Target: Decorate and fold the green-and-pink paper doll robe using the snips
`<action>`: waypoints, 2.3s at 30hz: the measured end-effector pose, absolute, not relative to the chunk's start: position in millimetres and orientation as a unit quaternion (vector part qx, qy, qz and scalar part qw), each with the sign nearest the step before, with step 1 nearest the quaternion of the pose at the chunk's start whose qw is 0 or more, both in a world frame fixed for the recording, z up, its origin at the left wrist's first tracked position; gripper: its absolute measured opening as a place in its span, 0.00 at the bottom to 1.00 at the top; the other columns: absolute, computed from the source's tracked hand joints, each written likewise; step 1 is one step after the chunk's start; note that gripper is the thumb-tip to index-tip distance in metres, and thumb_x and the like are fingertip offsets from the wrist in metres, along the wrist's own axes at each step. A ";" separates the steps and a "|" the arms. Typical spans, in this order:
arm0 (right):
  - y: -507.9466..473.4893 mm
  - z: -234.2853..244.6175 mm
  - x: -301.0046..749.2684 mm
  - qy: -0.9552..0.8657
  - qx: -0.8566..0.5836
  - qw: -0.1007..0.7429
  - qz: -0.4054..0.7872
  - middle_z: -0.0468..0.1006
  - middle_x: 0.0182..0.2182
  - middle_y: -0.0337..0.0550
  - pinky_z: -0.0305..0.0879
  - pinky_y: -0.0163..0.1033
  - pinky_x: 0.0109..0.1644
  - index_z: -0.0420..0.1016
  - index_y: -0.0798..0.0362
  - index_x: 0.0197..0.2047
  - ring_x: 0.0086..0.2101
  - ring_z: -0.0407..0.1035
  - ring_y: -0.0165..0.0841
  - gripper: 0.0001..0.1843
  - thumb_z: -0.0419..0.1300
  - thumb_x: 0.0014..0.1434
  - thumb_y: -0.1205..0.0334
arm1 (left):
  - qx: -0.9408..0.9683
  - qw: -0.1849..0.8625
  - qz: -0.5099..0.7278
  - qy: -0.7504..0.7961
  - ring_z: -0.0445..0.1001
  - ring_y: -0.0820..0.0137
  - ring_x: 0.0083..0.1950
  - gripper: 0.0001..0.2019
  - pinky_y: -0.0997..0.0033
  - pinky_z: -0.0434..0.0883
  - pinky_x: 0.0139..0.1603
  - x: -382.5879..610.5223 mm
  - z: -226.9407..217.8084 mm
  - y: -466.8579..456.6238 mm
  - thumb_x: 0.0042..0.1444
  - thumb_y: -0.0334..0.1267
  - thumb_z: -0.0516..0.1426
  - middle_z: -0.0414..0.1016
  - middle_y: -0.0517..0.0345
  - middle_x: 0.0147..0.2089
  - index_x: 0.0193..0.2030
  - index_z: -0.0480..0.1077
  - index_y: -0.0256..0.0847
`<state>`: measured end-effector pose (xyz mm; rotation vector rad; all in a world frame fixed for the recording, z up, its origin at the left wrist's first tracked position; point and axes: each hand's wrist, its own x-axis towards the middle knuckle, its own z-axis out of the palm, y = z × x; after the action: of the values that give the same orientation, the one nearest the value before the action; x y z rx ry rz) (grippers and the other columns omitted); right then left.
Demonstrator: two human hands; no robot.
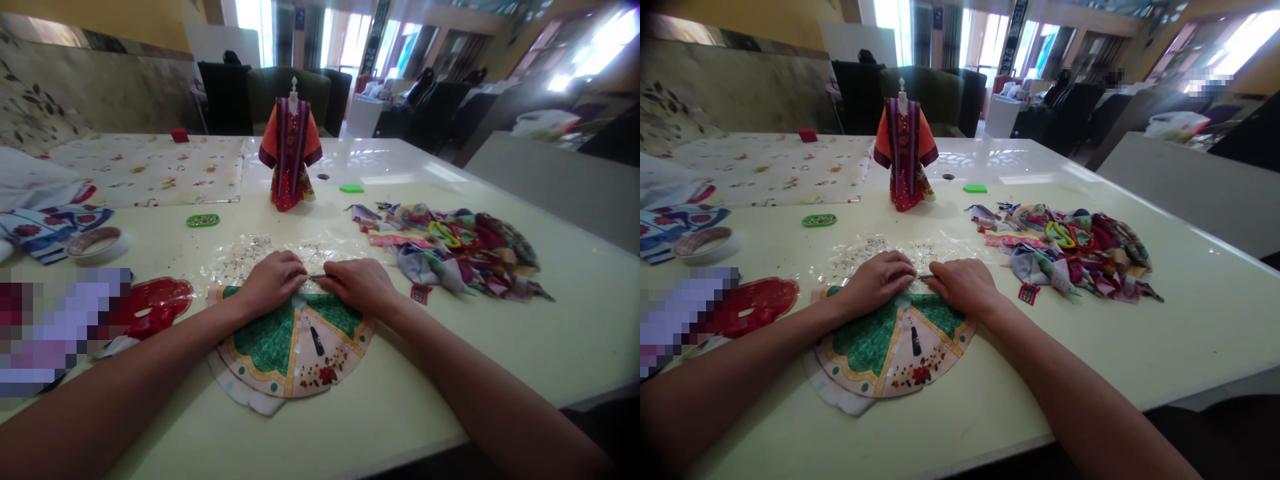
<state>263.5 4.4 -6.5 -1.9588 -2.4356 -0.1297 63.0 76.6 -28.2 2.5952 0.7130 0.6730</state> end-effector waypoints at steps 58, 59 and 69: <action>-3.3 -11.0 253.6 -0.682 -0.721 0.114 0.047 0.76 0.27 0.39 0.43 0.36 0.28 0.72 0.48 0.32 0.28 0.63 0.31 0.16 0.53 0.61 0.46 | 0.925 0.167 0.233 0.249 0.71 0.63 0.48 0.06 0.61 0.70 0.51 63.9 -34.1 78.8 0.57 0.33 0.59 0.74 0.51 0.45 0.40 0.75 0.38; -3.4 -11.7 253.1 -0.679 -0.723 0.117 0.049 0.76 0.27 0.38 0.43 0.36 0.28 0.72 0.48 0.31 0.28 0.63 0.31 0.16 0.53 0.61 0.46 | 0.925 0.169 0.234 0.248 0.71 0.63 0.48 0.06 0.61 0.70 0.50 63.7 -34.5 79.1 0.57 0.33 0.59 0.75 0.51 0.45 0.40 0.75 0.38; -3.0 -12.6 251.8 -0.636 -0.757 0.147 0.037 0.76 0.26 0.40 0.43 0.37 0.28 0.72 0.49 0.31 0.27 0.62 0.31 0.16 0.52 0.62 0.48 | 0.919 0.176 0.258 0.240 0.72 0.65 0.46 0.04 0.60 0.71 0.49 63.7 -36.6 78.5 0.57 0.32 0.60 0.75 0.54 0.43 0.36 0.77 0.40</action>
<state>251.8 -3.0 -12.6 -2.1787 -1.8298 0.1066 63.7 78.5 -36.6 2.6018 0.6807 0.7313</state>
